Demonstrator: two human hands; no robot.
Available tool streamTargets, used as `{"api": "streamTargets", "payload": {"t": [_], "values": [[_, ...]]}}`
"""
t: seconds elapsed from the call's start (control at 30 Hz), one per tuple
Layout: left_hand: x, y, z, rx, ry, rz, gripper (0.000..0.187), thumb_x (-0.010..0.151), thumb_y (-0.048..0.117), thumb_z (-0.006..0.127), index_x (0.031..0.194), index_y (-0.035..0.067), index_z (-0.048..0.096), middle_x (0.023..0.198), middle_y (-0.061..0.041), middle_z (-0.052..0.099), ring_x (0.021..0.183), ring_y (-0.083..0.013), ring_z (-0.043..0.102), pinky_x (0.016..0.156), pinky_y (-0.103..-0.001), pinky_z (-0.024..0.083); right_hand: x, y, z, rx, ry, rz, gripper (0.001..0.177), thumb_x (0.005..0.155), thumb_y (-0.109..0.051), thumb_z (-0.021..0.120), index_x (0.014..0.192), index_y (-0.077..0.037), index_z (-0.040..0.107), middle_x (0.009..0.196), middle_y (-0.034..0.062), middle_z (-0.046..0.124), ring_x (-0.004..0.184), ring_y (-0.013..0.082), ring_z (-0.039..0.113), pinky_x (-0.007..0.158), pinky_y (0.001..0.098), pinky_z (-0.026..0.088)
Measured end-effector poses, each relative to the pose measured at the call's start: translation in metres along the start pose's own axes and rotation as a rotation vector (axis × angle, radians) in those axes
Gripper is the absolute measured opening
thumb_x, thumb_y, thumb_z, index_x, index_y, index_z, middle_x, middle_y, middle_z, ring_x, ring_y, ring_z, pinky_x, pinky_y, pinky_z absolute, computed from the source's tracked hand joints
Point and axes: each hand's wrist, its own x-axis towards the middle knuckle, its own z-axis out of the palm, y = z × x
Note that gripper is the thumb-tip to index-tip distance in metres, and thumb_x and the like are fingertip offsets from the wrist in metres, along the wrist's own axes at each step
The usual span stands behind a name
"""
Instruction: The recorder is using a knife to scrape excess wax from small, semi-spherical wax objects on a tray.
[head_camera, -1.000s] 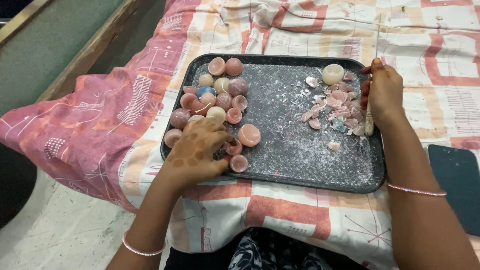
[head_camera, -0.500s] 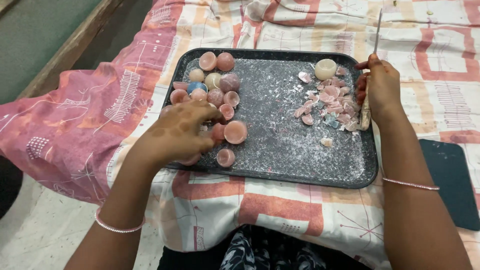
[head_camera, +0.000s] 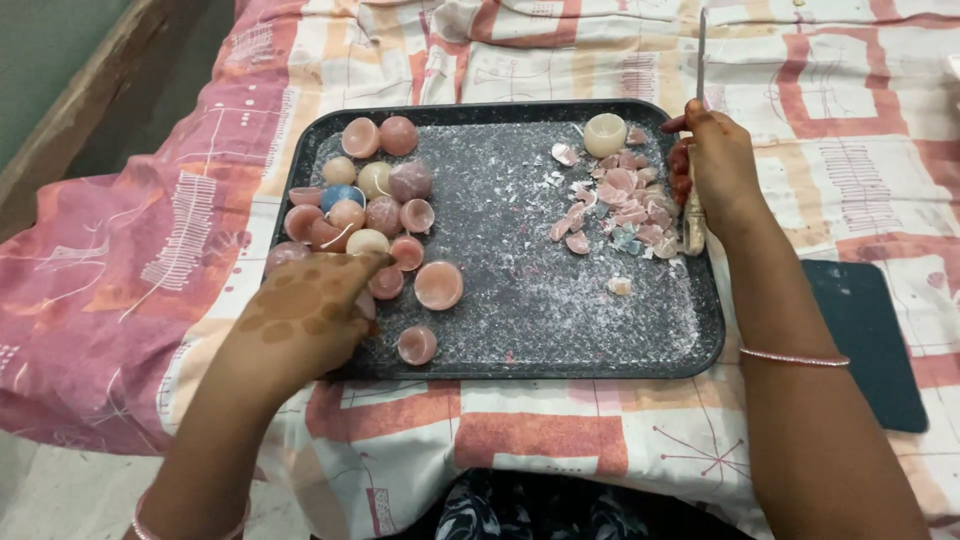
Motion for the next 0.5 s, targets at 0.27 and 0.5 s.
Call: {"api": "streamTargets", "payload": {"t": [0.27,0.5], "values": [[0.051,0.044,-0.037,-0.125,-0.013,0.306,0.038,0.088,0.023,0.067,0.127,0.019,0.065,0.113,-0.004,0.071,0.110,-0.0268,0.065,0.094,-0.045,0.048,-0.001,-0.004,0.003,-0.020,-0.011,0.030,0.040,0.111,-0.044,0.045,0.107,-0.006,0.059,0.063,0.0000,0.047,0.044,0.0102,0.040,0.040,0.0291,0.033],[0.141,0.044,0.027,-0.378,-0.008,0.623,0.043,0.088,0.014,0.071,0.129,0.013,0.061,0.123,-0.009,0.066,0.121,-0.0280,0.063,0.102,-0.041,0.051,-0.001,-0.006,0.001,-0.021,-0.015,0.046,0.040,0.112,-0.043,0.045,0.105,-0.006,0.058,0.063,0.0007,0.048,0.045,0.0101,0.041,0.040,0.0284,0.033]]}}
